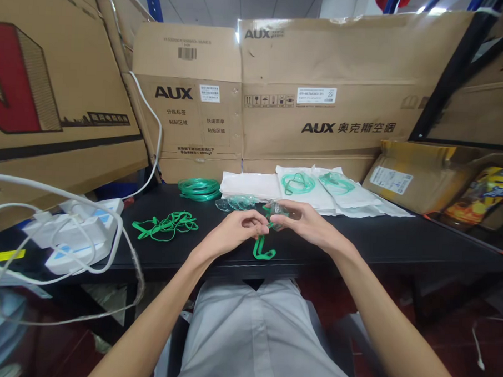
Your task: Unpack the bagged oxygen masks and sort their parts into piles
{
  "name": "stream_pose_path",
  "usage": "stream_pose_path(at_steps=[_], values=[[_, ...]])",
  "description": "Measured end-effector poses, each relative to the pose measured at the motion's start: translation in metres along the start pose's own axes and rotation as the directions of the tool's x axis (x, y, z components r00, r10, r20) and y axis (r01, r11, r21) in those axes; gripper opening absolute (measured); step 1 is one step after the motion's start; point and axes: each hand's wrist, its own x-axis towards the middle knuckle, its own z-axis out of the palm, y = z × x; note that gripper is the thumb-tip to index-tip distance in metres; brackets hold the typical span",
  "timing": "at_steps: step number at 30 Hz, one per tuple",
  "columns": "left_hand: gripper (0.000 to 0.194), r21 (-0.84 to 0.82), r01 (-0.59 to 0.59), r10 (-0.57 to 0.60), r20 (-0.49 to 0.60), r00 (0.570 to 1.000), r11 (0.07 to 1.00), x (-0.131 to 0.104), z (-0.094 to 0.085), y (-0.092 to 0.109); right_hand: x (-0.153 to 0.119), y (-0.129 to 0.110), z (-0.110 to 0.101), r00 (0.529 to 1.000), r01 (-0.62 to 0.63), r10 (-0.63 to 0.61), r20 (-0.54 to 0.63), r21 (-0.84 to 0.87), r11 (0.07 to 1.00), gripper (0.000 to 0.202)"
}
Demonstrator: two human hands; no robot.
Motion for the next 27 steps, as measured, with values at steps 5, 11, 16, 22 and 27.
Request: stream_pose_path(at_steps=[5, 11, 16, 22, 27], values=[[0.029, 0.065, -0.016, 0.017, -0.02, 1.0, 0.998, -0.002, 0.003, 0.004, -0.002, 0.0, -0.003, 1.0, -0.025, 0.025, 0.005, -0.047, 0.999, 0.045], [0.025, 0.211, 0.025, -0.002, -0.107, 0.994, 0.977, -0.007, 0.005, 0.009, -0.004, 0.0, -0.015, 0.999, -0.033, 0.03, -0.02, -0.148, 0.988, 0.038], [0.023, 0.295, 0.091, -0.021, -0.233, 0.972, 0.951, -0.007, -0.011, -0.001, -0.019, 0.003, -0.067, 0.952, -0.118, 0.076, -0.297, -0.126, 0.985, 0.044], [0.031, 0.129, -0.02, 0.063, -0.335, 0.94, 0.991, -0.001, -0.011, 0.0, -0.027, -0.009, -0.072, 0.97, -0.14, 0.109, -0.216, -0.135, 0.981, 0.046], [0.032, 0.085, -0.027, 0.053, -0.319, 0.946, 0.996, -0.001, 0.01, 0.012, -0.016, -0.017, -0.032, 0.995, -0.095, 0.097, 0.013, -0.113, 0.989, 0.054]])
